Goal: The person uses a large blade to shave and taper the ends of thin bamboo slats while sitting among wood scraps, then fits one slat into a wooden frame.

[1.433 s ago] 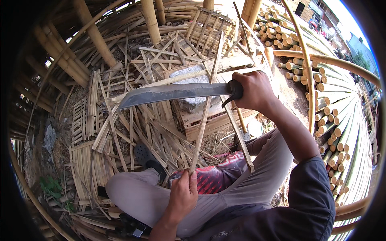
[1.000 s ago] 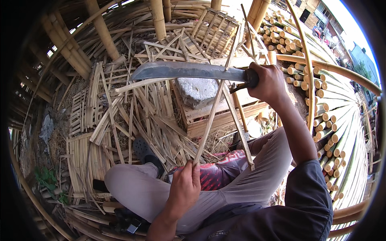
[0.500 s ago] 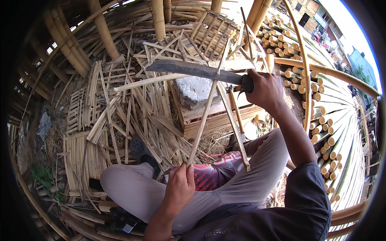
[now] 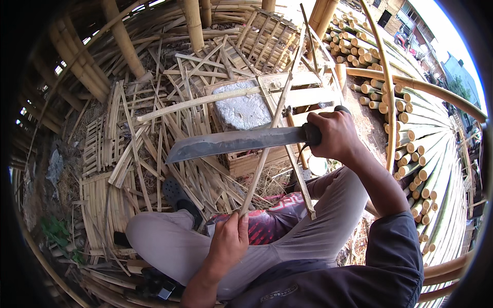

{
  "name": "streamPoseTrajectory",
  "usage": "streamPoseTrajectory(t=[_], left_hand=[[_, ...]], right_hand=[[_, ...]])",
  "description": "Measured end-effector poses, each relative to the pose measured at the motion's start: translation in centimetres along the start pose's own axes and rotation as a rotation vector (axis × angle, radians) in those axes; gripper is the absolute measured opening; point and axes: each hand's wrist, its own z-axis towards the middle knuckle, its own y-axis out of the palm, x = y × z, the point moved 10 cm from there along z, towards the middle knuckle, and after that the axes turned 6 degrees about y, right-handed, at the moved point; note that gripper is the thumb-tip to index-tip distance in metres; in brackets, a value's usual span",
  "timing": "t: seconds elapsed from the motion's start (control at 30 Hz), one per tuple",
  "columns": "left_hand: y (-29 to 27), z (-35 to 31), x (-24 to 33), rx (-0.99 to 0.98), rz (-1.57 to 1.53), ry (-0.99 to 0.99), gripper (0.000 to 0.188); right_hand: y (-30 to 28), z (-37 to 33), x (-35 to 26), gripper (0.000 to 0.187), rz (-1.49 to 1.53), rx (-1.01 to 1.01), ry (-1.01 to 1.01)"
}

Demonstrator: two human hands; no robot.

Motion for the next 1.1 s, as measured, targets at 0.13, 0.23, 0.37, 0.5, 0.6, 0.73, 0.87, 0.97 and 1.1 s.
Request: streamPoseTrajectory(t=[0.13,0.23,0.37,0.5,0.6,0.73,0.87,0.97,1.1], left_hand=[[-1.1,1.3,2.2,0.015,-0.091,0.029,0.023],[-1.2,1.4,1.6,0.038,-0.092,0.061,0.023],[-0.4,-0.2,-0.2,-0.004,-0.111,-0.065,0.023],[-0.5,-0.5,-0.5,0.02,-0.099,-0.068,0.024],[-0.7,-0.3,0.0,0.005,-0.111,-0.066,0.024],[-0.3,-0.8,0.0,-0.04,-0.143,-0.095,0.025],[-0.4,0.2,1.8,0.01,-0.072,0.023,0.025],[-0.5,0.1,0.5,0.045,-0.063,0.015,0.026],[0.3,-0.5,-0.7,-0.041,-0.065,-0.079,0.027]], right_hand=[[-2.9,2.1,1.4,0.014,0.015,0.142,-0.018],[-3.7,2.3,0.7,0.013,-0.051,0.147,-0.008],[-2.2,1.5,-1.4,0.032,-0.169,0.021,-0.035],[-1.8,0.1,-1.7,0.032,-0.084,0.006,-0.036],[-0.8,-2.2,-4.2,0.033,-0.052,-0.063,-0.148],[-2.3,-0.6,-3.3,0.019,-0.076,0.058,-0.092],[-3.3,0.7,1.2,0.026,-0.168,0.159,0.026],[-2.1,0.3,-0.6,0.03,-0.238,0.045,0.064],[1.0,-2.9,-3.4,0.04,-0.148,-0.067,-0.143]])
